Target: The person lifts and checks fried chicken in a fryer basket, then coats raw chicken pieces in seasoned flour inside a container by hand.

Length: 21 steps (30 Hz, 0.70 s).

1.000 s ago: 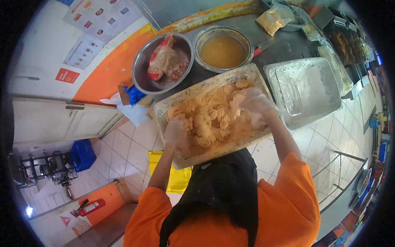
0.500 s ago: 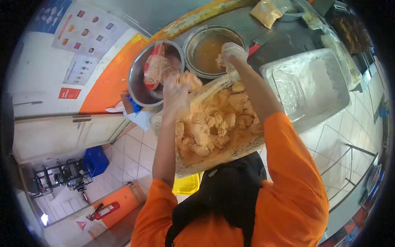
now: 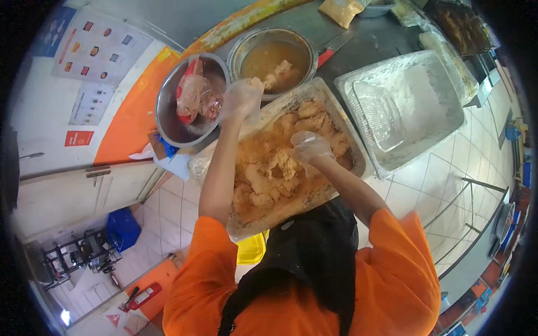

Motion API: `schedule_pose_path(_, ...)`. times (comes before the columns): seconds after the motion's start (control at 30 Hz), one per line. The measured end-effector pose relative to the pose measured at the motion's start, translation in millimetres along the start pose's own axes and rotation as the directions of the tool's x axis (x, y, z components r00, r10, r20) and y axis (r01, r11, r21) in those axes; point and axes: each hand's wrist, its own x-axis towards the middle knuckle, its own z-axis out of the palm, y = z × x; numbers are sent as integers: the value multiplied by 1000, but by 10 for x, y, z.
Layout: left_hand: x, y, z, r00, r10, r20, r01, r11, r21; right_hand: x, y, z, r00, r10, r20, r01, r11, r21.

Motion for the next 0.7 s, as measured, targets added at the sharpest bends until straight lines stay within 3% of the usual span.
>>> schedule_pose_path(0.03, -278, -15, -51, 998, 67, -2, -67, 996, 55, 117, 134, 236, 992, -120, 38, 124, 985, -124)
schedule_pose_path(0.07, -499, -37, -72, 998, -42, 47, 46, 996, -83, 343, 359, 620, 968, -235, 85, 249, 938, -240)
schedule_pose_path(0.1, -718, -54, -94, 983, -147, 106, 167, 963, -213, 428, 387, 801, 957, -279, 84, 291, 923, -250)
schedule_pose_path(0.17, -1235, -280, 223, 978, -189, 86, 207, 898, -387, 501, 353, 1078, 956, -293, 23, 293, 942, -166)
schedule_pose_path(0.2, -1463, -425, 444, 954, -214, 209, 269, 920, -285, 504, 308, 1162, 967, -253, -34, 250, 966, -69)
schedule_pose_path(0.23, -1679, -565, 692, 914, -243, 325, 312, 933, -179, 569, 363, 1201, 979, -205, 7, 205, 977, -49)
schedule_pose_path(0.3, -2176, -797, 1292, 990, -120, 80, 133, 974, -183, 751, 564, 1167, 991, -102, 81, 104, 994, -22)
schedule_pose_path(0.33, -2248, -861, 1437, 998, -46, -50, 36, 985, -170, 667, 458, 890, 984, -132, 122, 138, 989, -47)
schedule_pose_path(0.4, -2286, -766, 1320, 998, -66, -9, 65, 997, -39, 226, 149, 204, 955, -180, 236, 208, 973, -96)
schedule_pose_path(0.5, -2323, -727, 1288, 978, -130, 165, 121, 991, 64, -28, 265, 262, 997, 68, 30, -71, 991, 110)
schedule_pose_path(0.53, -2298, -743, 1291, 958, -164, 234, 146, 985, 92, 9, 276, 149, 998, 29, 58, -32, 999, 43)
schedule_pose_path(0.6, -2352, -626, 1071, 994, -30, -102, 29, 1000, -7, -144, 44, -224, 987, -42, 155, 54, 996, -72)
schedule_pose_path(0.63, -2376, -593, 988, 963, 35, -269, -47, 998, -36, -84, 130, -167, 996, -58, 69, 56, 998, 37)
schedule_pose_path(0.7, -2513, -714, 1074, 984, 118, -136, -130, 988, -84, -171, 14, -474, 996, -75, -43, 79, 993, 88)
